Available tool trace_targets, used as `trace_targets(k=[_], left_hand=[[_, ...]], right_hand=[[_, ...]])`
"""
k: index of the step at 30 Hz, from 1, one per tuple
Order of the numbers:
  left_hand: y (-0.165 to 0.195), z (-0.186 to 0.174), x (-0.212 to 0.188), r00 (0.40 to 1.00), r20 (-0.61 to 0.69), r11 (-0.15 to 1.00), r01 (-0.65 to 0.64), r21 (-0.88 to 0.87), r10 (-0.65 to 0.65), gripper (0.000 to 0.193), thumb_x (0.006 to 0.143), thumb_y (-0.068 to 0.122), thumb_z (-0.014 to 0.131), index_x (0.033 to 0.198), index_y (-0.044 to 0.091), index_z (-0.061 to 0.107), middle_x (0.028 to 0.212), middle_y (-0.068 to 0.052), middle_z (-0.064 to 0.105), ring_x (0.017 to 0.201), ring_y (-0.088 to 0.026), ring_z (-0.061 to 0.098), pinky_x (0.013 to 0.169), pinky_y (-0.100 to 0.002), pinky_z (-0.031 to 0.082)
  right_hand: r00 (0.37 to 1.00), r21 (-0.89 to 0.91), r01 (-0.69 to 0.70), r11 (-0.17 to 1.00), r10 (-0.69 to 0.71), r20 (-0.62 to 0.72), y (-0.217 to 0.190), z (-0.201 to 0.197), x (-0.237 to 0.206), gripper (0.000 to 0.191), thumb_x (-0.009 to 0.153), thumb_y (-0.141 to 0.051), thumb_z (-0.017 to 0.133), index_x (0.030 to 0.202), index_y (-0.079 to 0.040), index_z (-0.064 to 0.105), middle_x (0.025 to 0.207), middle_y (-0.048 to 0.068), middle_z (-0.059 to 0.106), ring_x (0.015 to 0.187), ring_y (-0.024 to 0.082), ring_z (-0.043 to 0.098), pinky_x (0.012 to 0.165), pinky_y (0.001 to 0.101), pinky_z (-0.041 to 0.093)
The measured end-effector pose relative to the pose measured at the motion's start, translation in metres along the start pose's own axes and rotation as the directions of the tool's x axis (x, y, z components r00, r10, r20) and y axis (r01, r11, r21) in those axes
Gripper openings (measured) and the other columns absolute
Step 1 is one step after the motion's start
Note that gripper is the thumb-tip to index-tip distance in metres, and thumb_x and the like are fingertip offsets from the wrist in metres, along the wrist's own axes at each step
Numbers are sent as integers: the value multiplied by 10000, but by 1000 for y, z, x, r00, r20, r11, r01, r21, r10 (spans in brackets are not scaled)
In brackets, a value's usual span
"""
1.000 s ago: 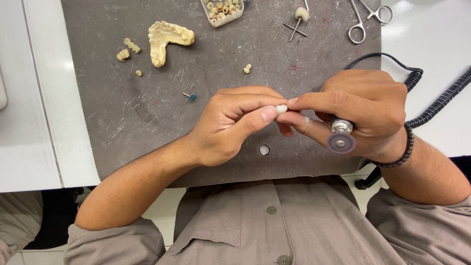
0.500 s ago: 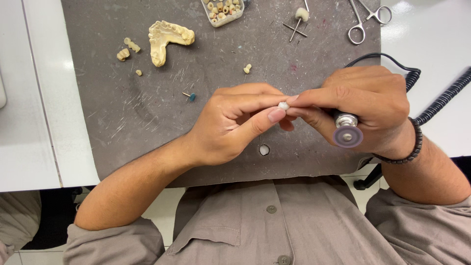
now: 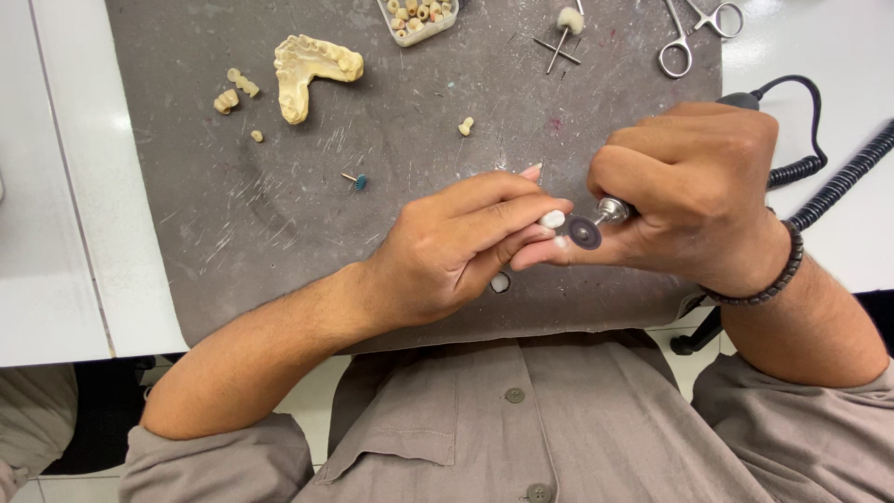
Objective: The person holds a small white dental crown in one hand and a rotary grinding tool in the other, repeatedly grinding and shaping the crown's surface, turning it over to work different sides, and pausing to feel the surface with their fingers before resuming grinding.
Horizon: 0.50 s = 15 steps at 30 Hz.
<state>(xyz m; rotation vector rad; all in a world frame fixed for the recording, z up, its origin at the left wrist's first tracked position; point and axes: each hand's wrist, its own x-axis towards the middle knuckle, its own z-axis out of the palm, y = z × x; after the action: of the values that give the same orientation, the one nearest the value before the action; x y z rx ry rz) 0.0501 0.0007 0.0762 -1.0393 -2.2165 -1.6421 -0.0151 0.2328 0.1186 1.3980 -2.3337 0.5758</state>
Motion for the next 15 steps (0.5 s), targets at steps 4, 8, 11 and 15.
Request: trace_targets(k=[4, 8, 11, 15], left_hand=[[-1, 0, 0, 1000, 15, 1000, -22, 8, 22, 280, 1049, 21, 729, 1314, 11, 641, 1173, -109, 680, 1021, -229, 733, 1170, -378, 559], [-2, -1, 0, 999, 25, 1000, -31, 0, 31, 304, 1032, 12, 732, 1319, 4, 632, 1186, -117, 683, 1017, -218, 737, 1190, -403, 537], [-2, -2, -1, 999, 28, 1000, -22, -10, 22, 294, 1032, 4, 731, 1311, 9, 638, 1177, -112, 689, 999, -203, 739, 1190, -405, 542], [-2, -1, -1, 999, 26, 1000, -29, 0, 29, 272, 1030, 11, 737, 1287, 21, 648, 1186, -108, 693, 1030, -213, 737, 1178, -393, 548]], right_hand=[[1000, -6, -11, 1000, 11, 28, -2, -1, 1, 724, 705, -706, 796, 561, -119, 396, 485, 0, 364, 424, 163, 379, 426, 335, 263], [998, -12, -25, 1000, 26, 59, -4, -3, 4, 735, 707, -707, 803, 562, -120, 385, 487, -2, 359, 427, 165, 388, 427, 336, 263], [998, -6, -28, 1000, 29, 63, -4, -3, 3, 758, 701, -728, 812, 559, -121, 380, 483, -6, 355, 422, 165, 381, 426, 333, 263], [998, -11, -20, 1000, 20, 59, -4, -2, 2, 730, 692, -716, 788, 550, -128, 379, 472, -13, 349, 413, 155, 374, 417, 330, 256]])
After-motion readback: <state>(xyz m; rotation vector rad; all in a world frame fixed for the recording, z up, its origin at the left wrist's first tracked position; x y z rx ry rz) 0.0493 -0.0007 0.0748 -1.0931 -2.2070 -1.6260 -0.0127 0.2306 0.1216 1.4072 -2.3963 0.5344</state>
